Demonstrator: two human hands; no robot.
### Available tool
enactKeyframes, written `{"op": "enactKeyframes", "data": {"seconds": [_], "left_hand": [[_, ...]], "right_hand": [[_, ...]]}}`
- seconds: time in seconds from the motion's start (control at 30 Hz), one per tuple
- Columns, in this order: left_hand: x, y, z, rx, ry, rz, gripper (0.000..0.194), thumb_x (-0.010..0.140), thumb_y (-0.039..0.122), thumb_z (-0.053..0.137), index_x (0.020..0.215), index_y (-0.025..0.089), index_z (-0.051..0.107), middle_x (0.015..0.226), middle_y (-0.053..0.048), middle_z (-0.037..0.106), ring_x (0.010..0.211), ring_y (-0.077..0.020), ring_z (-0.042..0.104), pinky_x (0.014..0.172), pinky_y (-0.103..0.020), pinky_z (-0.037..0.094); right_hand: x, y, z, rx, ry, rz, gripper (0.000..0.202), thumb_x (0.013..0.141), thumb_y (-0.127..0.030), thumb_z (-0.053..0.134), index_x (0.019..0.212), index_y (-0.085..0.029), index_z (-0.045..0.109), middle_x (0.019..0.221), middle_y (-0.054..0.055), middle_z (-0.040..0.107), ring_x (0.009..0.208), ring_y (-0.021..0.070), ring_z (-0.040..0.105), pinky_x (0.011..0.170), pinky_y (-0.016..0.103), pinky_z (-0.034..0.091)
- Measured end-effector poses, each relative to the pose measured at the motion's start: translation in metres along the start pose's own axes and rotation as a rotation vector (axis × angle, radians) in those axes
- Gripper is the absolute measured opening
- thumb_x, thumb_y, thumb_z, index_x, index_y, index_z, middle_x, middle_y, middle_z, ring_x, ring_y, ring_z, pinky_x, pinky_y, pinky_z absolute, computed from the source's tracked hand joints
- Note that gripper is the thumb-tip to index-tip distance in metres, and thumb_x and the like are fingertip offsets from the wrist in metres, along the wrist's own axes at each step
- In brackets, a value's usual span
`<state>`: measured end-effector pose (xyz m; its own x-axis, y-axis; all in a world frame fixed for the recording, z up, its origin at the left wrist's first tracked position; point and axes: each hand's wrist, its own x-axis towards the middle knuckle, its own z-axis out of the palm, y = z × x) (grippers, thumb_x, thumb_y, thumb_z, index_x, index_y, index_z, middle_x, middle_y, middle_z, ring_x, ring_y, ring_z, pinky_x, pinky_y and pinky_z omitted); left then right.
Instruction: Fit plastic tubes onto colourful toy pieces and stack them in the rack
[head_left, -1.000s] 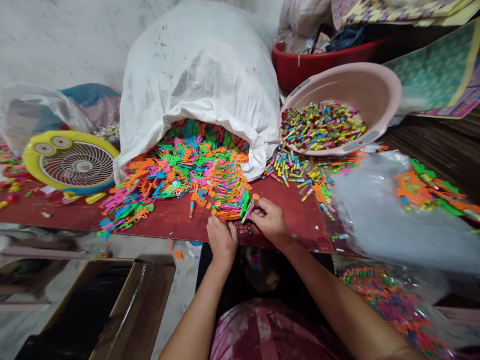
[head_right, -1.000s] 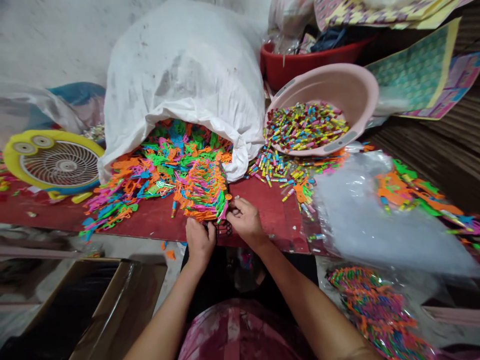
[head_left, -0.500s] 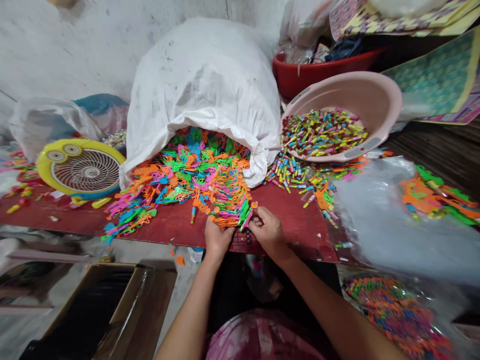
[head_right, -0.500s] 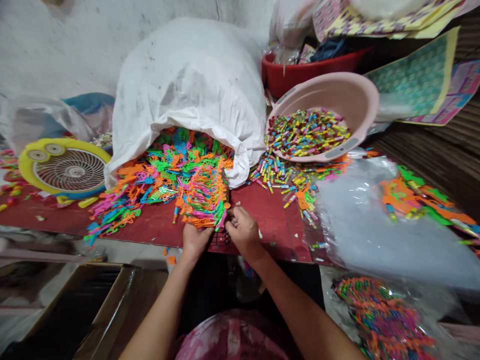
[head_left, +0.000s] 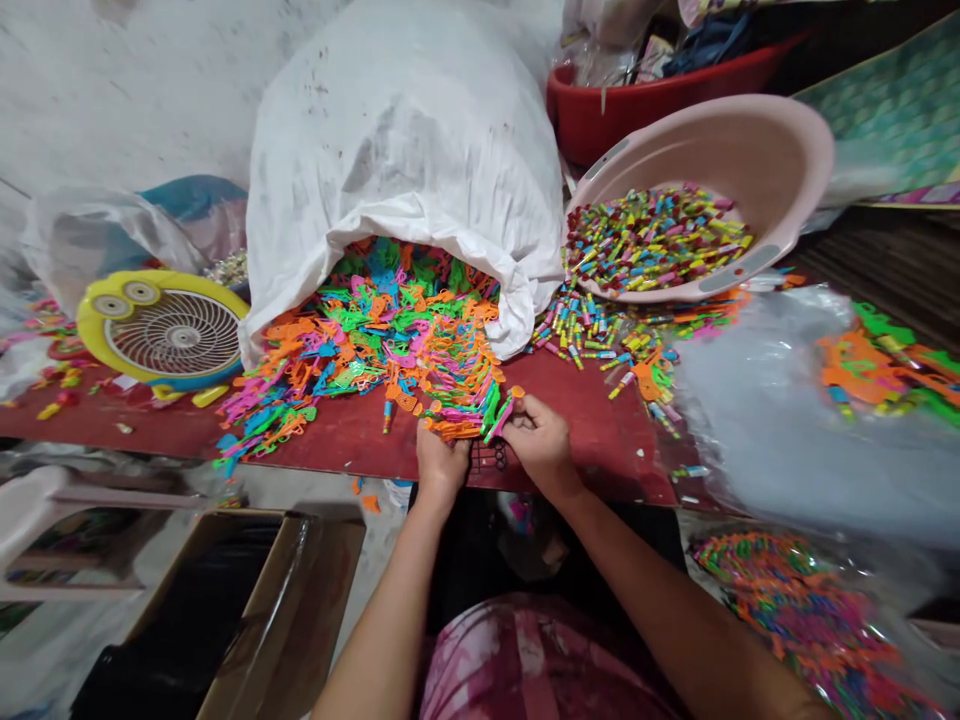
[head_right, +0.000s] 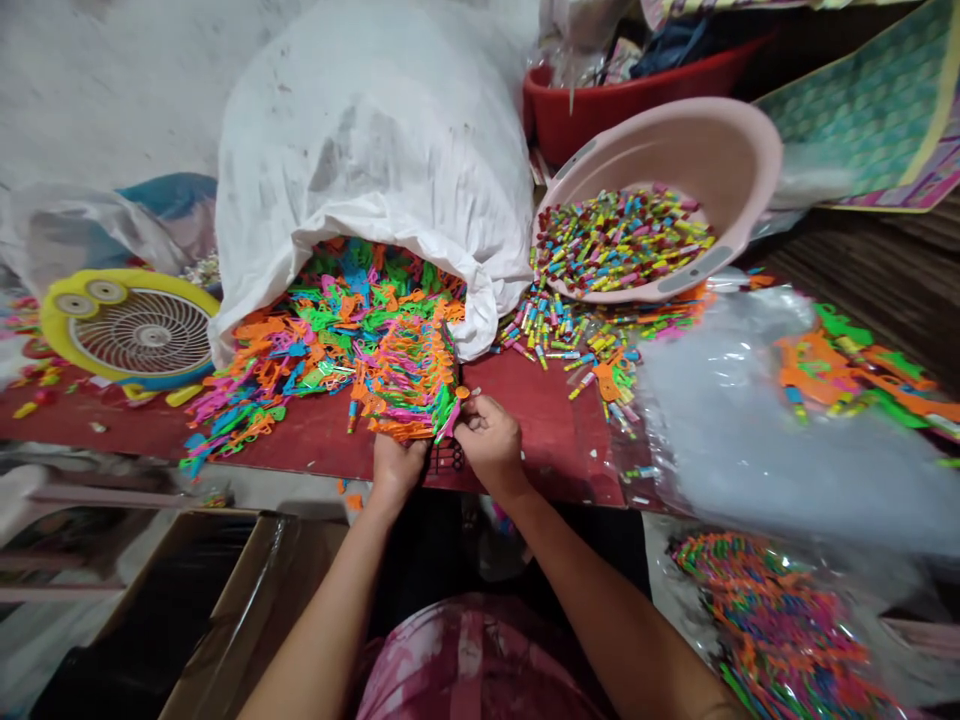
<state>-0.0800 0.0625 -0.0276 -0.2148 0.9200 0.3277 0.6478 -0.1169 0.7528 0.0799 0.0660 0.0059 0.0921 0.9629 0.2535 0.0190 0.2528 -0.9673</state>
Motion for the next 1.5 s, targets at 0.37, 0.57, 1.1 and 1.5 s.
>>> {"op": "enactKeyframes", "data": {"seconds": [0.37,0.57,1.1,1.5], "left_hand": [[-0.003,0.033,-0.022,-0.260,-0.190,0.035,0.046,0.069,0.038,0.078,0.108,0.015,0.068,0.106,-0.010,0.074,0.099,-0.0249,0.069,0.092,-0.040,0.054],[-0.002,0.027,-0.017,-0.289,-0.103,0.003,0.049,0.070,0.039,0.076,0.111,0.015,0.067,0.111,-0.012,0.073,0.102,-0.0259,0.068,0.094,-0.041,0.053],[0.007,-0.007,-0.007,-0.040,0.030,-0.004,0.027,0.075,0.027,0.060,0.098,0.019,0.072,0.104,-0.009,0.074,0.108,-0.0276,0.066,0.092,-0.042,0.054],[0.006,0.004,-0.003,0.023,0.025,0.048,0.024,0.073,0.020,0.058,0.092,0.020,0.073,0.105,-0.010,0.072,0.107,-0.0308,0.064,0.093,-0.045,0.052]], "right_hand": [[0.003,-0.005,-0.017,-0.125,-0.250,-0.057,0.018,0.071,-0.016,0.058,0.088,-0.020,0.057,0.084,-0.001,0.058,0.065,0.0089,0.056,0.056,0.019,0.047],[0.007,-0.014,-0.029,-0.173,-0.376,-0.057,0.022,0.075,-0.028,0.071,0.093,-0.019,0.060,0.085,-0.001,0.060,0.068,0.0089,0.056,0.056,0.019,0.044],[-0.004,-0.006,-0.012,-0.244,-0.270,-0.185,0.008,0.080,-0.018,0.061,0.085,-0.022,0.064,0.072,-0.004,0.053,0.060,0.0097,0.051,0.054,0.020,0.041],[-0.006,-0.006,-0.007,-0.058,-0.077,-0.060,0.006,0.075,-0.025,0.064,0.074,-0.020,0.062,0.070,-0.002,0.055,0.058,0.0099,0.053,0.053,0.020,0.045]]}}
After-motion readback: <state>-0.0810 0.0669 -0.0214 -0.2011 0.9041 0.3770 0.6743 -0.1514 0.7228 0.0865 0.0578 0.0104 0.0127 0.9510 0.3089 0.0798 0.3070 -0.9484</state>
